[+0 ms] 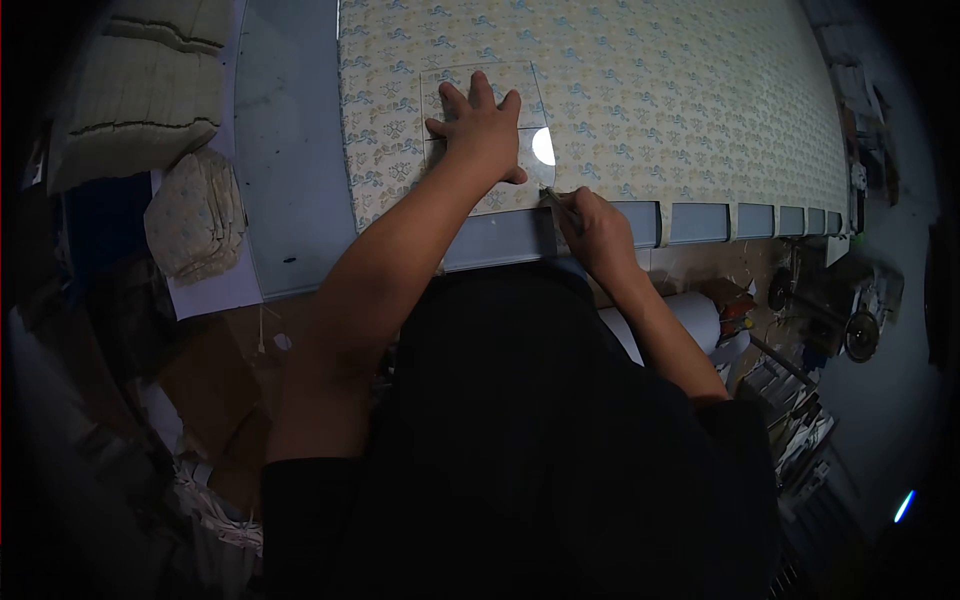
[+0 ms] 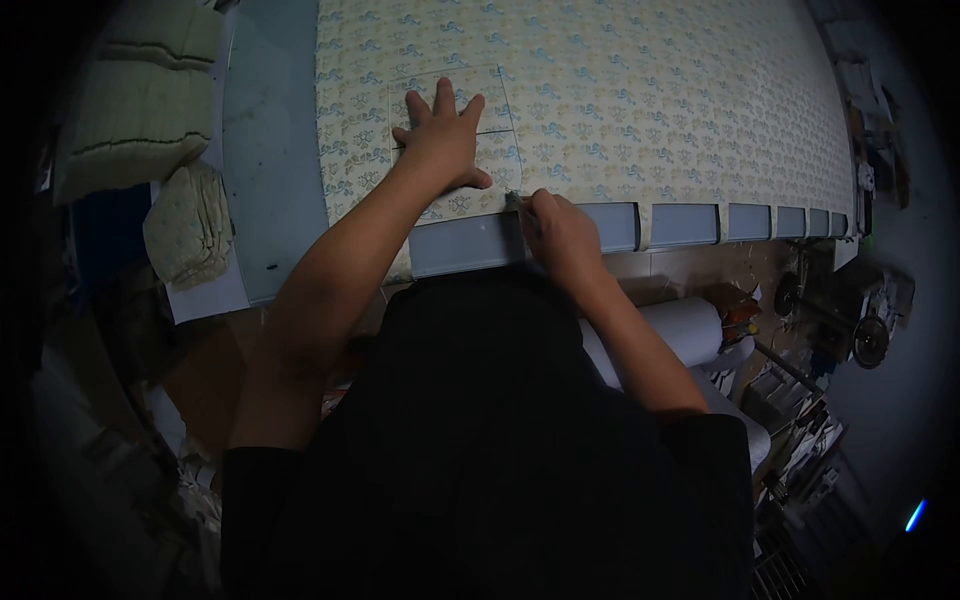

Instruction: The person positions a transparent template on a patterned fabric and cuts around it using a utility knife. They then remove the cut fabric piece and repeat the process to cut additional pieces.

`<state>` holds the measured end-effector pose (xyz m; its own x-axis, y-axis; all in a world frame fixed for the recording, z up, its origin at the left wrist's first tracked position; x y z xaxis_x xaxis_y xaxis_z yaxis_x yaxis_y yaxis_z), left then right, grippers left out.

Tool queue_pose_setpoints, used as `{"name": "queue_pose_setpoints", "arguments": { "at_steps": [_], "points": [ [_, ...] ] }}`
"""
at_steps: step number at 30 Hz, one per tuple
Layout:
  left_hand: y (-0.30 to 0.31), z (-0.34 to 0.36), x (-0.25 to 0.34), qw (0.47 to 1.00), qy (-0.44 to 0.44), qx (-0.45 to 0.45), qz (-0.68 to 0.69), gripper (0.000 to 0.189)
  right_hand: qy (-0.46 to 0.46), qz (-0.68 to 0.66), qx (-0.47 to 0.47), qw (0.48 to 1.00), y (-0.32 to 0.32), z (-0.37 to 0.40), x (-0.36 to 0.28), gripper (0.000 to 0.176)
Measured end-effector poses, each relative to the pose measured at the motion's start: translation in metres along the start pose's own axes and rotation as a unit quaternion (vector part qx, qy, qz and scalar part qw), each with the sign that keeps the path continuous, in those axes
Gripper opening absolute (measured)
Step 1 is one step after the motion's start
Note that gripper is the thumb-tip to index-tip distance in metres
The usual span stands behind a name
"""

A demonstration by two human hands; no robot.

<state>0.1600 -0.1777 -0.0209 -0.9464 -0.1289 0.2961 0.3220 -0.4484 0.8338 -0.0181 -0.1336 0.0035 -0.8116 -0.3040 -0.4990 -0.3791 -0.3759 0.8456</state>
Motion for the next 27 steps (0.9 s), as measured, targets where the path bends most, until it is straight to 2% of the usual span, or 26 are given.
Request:
{"name": "queue_pose_setpoints", "arguments": {
  "at_steps": [1, 3, 7, 10, 12, 13, 15, 16, 18, 21, 27],
  "points": [
    [0.000, 0.000, 0.000, 1.000, 0.001, 0.001, 0.000, 0.118, 0.002, 0.000, 0.000, 1.000, -0.008, 0.000, 0.008, 0.018],
    [0.000, -0.001, 0.001, 1.000, -0.003, 0.003, -0.002, 0.117, 0.095, -0.073, 0.091, 0.989, -0.002, 0.007, 0.007, 0.019],
    [0.001, -0.001, 0.002, 1.000, -0.005, 0.002, -0.012, 0.117, 0.158, -0.102, 0.135, 0.973, -0.003, 0.010, 0.007, 0.019],
    [0.002, 0.001, 0.002, 1.000, -0.004, 0.001, -0.012, 0.118, 0.136, -0.109, 0.107, 0.979, 0.000, 0.004, 0.013, 0.020],
    [0.003, 0.002, 0.002, 1.000, -0.007, 0.003, -0.012, 0.118, 0.092, -0.089, -0.005, 0.992, -0.003, -0.011, 0.020, 0.019],
    [0.002, 0.002, 0.001, 1.000, -0.005, 0.005, -0.012, 0.118, 0.094, -0.089, -0.005, 0.992, 0.009, -0.016, 0.018, 0.019],
    [0.002, 0.002, 0.002, 1.000, -0.022, 0.020, -0.005, 0.116, 0.136, -0.005, -0.088, 0.987, 0.011, -0.023, 0.007, 0.018],
    [0.000, 0.003, 0.001, 1.000, -0.017, 0.021, -0.006, 0.116, 0.141, -0.007, -0.089, 0.986, 0.015, -0.029, 0.008, 0.018],
    [0.001, 0.002, 0.001, 1.000, -0.017, 0.022, -0.005, 0.117, 0.223, -0.003, -0.116, 0.968, 0.017, -0.034, -0.001, 0.015],
    [0.003, 0.004, 0.001, 1.000, -0.009, 0.030, -0.003, 0.118, 0.252, 0.033, -0.154, 0.955, 0.022, -0.042, -0.008, 0.009],
    [0.002, 0.004, -0.001, 0.999, 0.028, 0.016, -0.007, 0.121, 0.311, 0.045, -0.197, 0.929, 0.021, -0.053, -0.016, 0.008]
  ]
}}
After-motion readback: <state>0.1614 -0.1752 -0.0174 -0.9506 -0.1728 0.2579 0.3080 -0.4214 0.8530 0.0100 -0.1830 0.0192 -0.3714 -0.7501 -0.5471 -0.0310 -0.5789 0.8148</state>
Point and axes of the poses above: each hand's wrist, its own z-axis away from the middle knuckle, its own y-axis out of the back of the hand, x = y × z, the point moved 9 cm from there along -z, towards the middle knuckle, and after that the axes turned 12 degrees about -y, right-handed, at the moved point
